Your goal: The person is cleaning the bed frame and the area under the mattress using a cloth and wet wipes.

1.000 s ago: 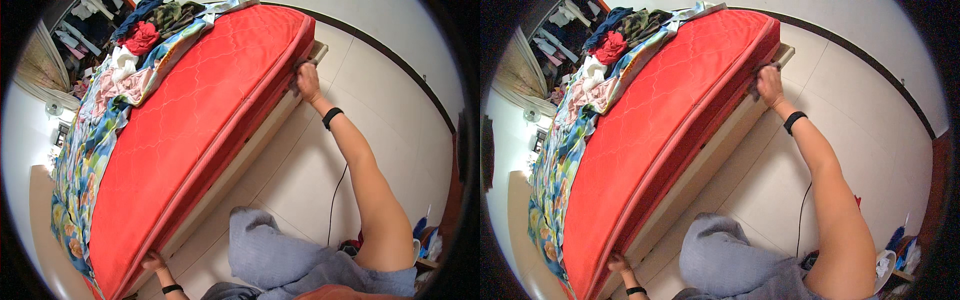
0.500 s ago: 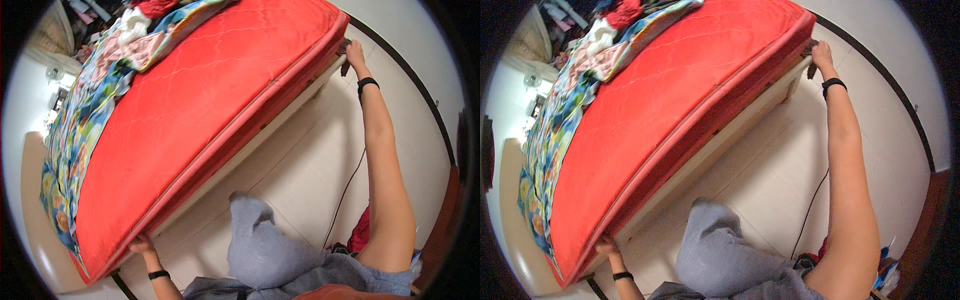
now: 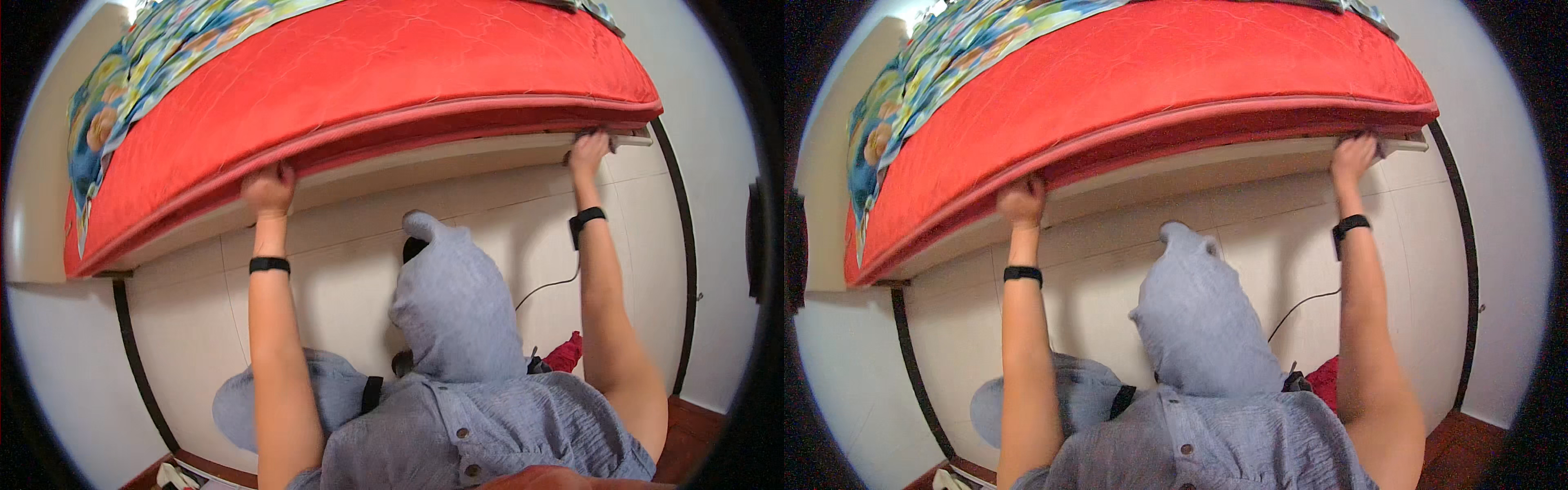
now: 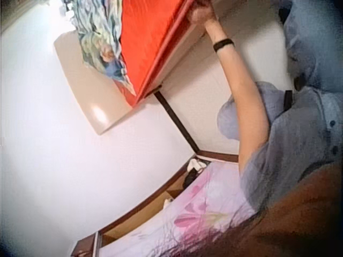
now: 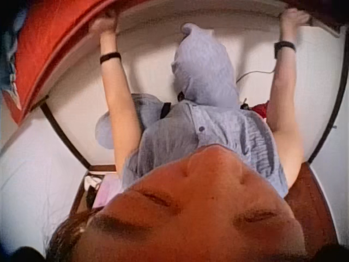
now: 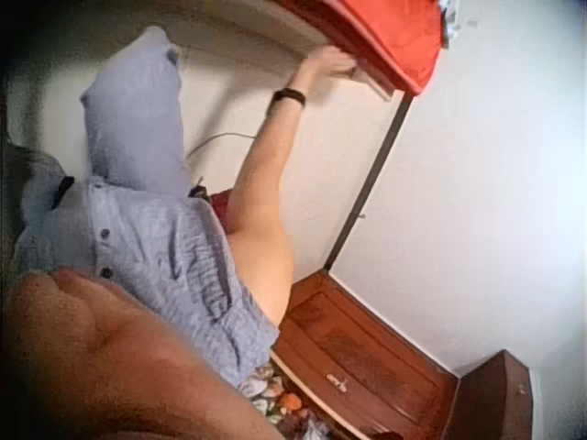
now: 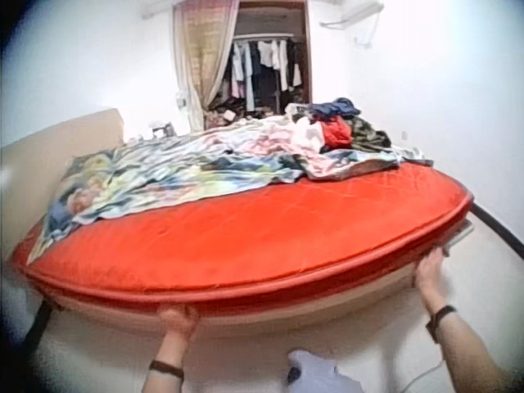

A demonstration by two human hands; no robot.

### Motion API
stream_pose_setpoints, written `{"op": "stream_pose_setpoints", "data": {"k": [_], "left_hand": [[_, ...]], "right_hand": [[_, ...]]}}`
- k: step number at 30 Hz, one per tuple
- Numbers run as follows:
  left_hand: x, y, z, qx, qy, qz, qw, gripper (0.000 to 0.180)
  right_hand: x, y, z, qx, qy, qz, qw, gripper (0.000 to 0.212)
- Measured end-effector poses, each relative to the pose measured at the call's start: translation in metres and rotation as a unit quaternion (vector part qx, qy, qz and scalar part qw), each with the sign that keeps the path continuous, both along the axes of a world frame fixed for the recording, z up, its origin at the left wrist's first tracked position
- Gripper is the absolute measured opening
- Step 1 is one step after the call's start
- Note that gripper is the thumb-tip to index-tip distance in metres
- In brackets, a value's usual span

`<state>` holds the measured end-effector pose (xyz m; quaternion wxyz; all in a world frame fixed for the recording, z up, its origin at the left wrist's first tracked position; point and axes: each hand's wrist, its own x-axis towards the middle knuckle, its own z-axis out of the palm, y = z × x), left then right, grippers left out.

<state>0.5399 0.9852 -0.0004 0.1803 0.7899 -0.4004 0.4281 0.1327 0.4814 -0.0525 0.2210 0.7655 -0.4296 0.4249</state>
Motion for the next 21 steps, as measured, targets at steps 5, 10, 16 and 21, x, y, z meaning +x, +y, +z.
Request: {"op": "stream_pose_setpoints", "data": {"k": [5, 10, 16, 21], "left_hand": [[-0.006, 0.015, 0.003, -0.039, 0.017, 0.018, 0.999, 0.025], [-0.017, 0.012, 0.010, -0.048, 0.083, 0.039, 0.995, 0.021], [-0.044, 0.039, 0.007, -0.127, 0.125, -0.045, 0.983, 0.019], [-0.047, 0.049, -0.048, -0.139, 0.126, -0.084, 0.979, 0.022]], "right_hand": [[0.116, 0.205, -0.002, 0.042, -0.027, 0.142, 0.989, 0.045], [0.177, 0.299, 0.019, 0.037, 0.061, 0.438, 0.896, 0.042], [0.229, 0.311, 0.065, -0.138, 0.345, 0.591, 0.716, 0.039], [0.169, 0.212, 0.087, -0.232, 0.464, 0.553, 0.652, 0.034]]}}
